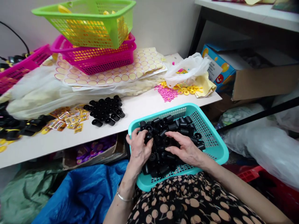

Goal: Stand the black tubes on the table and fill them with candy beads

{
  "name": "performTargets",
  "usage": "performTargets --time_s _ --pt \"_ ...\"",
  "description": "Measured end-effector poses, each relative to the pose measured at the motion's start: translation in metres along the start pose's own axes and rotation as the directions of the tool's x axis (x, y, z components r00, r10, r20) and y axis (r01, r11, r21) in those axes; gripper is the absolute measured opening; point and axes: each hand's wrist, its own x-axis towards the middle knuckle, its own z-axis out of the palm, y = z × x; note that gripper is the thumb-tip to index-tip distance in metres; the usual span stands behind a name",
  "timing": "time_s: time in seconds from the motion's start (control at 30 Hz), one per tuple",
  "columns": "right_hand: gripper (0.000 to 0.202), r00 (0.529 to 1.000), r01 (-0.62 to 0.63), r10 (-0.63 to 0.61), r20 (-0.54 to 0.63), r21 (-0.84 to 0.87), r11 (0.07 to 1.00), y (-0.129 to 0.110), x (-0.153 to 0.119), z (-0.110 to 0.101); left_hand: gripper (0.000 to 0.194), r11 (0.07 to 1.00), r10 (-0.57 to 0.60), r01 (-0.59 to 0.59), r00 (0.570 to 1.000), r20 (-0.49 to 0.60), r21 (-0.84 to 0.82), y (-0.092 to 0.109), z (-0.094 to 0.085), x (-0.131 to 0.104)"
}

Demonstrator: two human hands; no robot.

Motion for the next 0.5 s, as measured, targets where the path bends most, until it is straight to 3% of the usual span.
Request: performTargets --time_s 0.13,0.23,0.33,0.5 --pt "0.041 0.997 0.055 -0.053 -0.055 0.033 0.998 -0.01 0.005 -0.005 0.025 0.956 0.129 -0.147 0.988 -0.085 -0.253 0.006 -0.012 -0.005" --pt "0.037 0.986 0.158 -0.156 -0.058 0.023 0.987 -0.02 0.012 -0.01 0.027 0.878 0.125 -0.095 0.992 0.033 -0.469 0.016 -0.016 -0.006" --pt "0.037 0.973 0.222 -0.222 -0.054 -0.008 0.975 -0.024 0.017 -0.014 0.021 0.842 0.159 -0.074 0.981 0.114 -0.535 0.025 -0.018 -0.004" --pt "0.036 0.971 0.233 -0.236 -0.039 -0.063 0.97 -0.017 0.017 -0.017 0.022 0.814 0.266 -0.186 0.962 0.068 -0.55 0.03 -0.018 0.002"
